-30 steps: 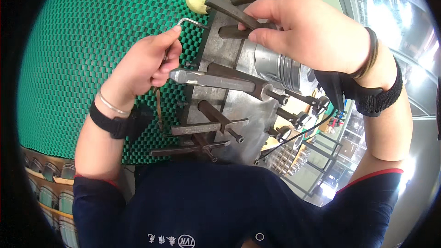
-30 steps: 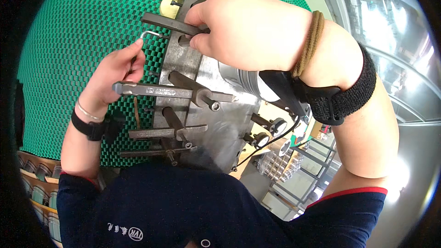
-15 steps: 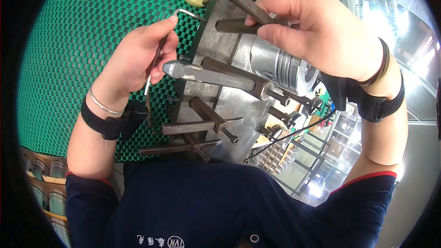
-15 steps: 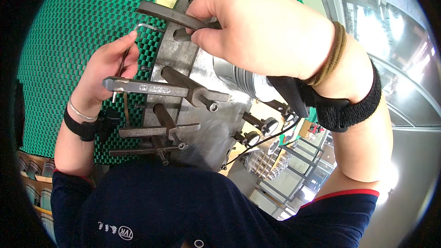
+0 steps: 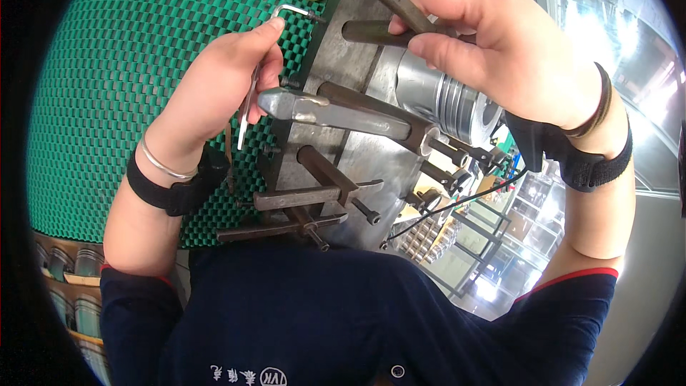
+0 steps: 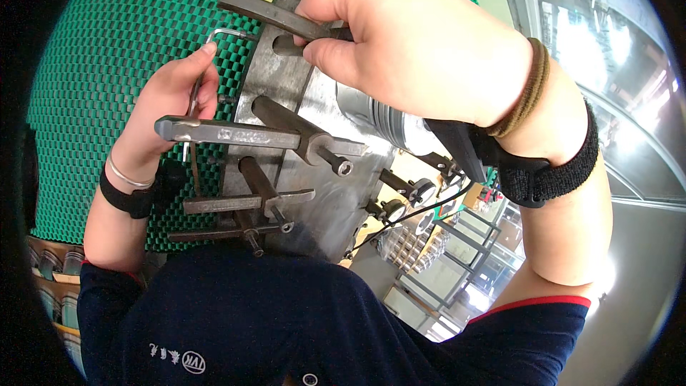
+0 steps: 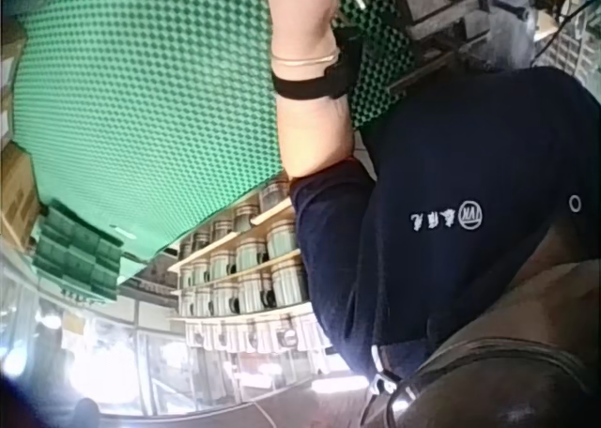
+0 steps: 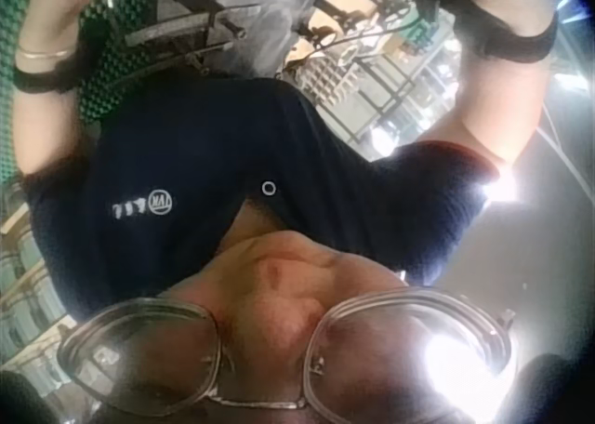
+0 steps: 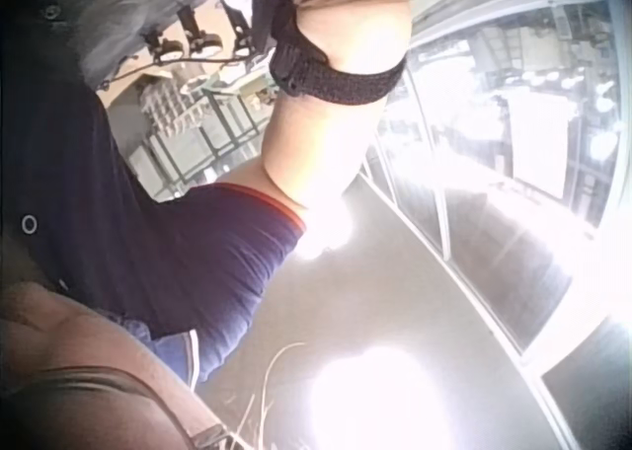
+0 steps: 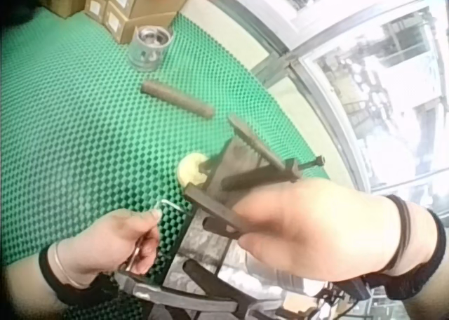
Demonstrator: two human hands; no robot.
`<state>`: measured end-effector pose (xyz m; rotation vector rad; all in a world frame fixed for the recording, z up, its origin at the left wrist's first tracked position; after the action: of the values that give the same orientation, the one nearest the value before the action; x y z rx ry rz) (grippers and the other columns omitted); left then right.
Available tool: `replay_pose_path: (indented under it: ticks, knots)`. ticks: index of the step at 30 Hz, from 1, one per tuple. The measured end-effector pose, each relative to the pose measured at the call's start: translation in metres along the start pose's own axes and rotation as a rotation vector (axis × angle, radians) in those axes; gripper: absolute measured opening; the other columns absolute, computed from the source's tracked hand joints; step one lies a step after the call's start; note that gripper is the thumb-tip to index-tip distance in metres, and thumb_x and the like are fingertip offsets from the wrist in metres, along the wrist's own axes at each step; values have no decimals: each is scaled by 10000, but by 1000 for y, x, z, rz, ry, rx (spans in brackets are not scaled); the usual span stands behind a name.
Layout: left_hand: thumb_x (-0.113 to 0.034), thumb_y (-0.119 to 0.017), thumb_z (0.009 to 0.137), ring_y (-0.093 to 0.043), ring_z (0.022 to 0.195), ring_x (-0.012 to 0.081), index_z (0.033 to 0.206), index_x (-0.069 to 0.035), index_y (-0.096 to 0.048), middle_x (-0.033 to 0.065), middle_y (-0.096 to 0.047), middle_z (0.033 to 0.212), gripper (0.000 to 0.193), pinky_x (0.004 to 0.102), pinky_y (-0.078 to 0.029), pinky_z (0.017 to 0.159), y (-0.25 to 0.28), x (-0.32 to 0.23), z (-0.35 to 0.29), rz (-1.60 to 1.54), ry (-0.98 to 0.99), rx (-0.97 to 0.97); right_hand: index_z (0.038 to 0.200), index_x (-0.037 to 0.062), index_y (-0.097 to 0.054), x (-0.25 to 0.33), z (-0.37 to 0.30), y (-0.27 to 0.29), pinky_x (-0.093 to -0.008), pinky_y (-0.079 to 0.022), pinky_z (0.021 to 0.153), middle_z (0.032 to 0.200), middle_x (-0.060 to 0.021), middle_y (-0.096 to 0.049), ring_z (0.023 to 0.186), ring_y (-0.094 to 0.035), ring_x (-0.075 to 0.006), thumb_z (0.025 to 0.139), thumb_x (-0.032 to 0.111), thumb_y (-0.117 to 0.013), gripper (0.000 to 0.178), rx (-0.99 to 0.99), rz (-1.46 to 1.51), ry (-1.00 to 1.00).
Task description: Inspecting metal pistons using a measurement fixture and dial gauges.
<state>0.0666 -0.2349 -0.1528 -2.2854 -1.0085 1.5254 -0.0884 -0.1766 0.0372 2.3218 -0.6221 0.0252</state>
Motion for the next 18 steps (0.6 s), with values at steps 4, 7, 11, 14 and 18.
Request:
replay_pose_path:
  ticks: [4,7,11,14,18]
  knots:
    - [-439,-437,972,-493,434,130,629,-60,-511,39,-468,533,516,275,-391,421,4,12,10,213,-22,-76,1100,17,-607,-2,-2,-1,-230,-471,756,885,-15,-621,829,-555,-64,898,46,-583,205,-48,119,96]
    - [-405,-427,990,-507,460,242,652,-38,-510,101,-460,533,506,349,-411,457,9,24,20,562,-401,-230,1096,21,-611,0,-1,0,-233,-474,763,889,-20,-628,832,-562,-68,895,45,-587,205,-45,104,90]
    - [-339,-470,977,-529,566,370,744,-23,-521,171,-500,583,396,428,-424,521,16,25,36,983,-665,-423,1086,23,-617,3,0,1,-239,-477,770,887,-25,-633,834,-572,-75,889,45,-594,200,-40,82,82]
    - [-298,-501,962,-549,621,387,821,-28,-523,186,-530,612,306,439,-429,543,18,22,45,1152,-696,-497,1085,24,-617,3,0,1,-244,-478,773,893,-29,-636,840,-578,-81,887,47,-597,201,-57,56,103]
    - [-221,-514,958,-579,639,290,959,-38,-535,116,-567,666,184,381,-437,557,16,21,41,875,-718,-340,1085,23,-615,-1,-1,0,-246,-478,779,900,-32,-638,844,-580,-85,884,46,-599,203,-62,101,80]
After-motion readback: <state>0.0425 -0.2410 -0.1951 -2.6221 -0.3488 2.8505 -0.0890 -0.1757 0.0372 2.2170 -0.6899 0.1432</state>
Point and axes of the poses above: each hand's wrist, its own z-axis towards the middle knuckle, its own y-axis out of the back of the hand, x = y × z, the point moved 3 cm from there along z, towards the middle knuckle
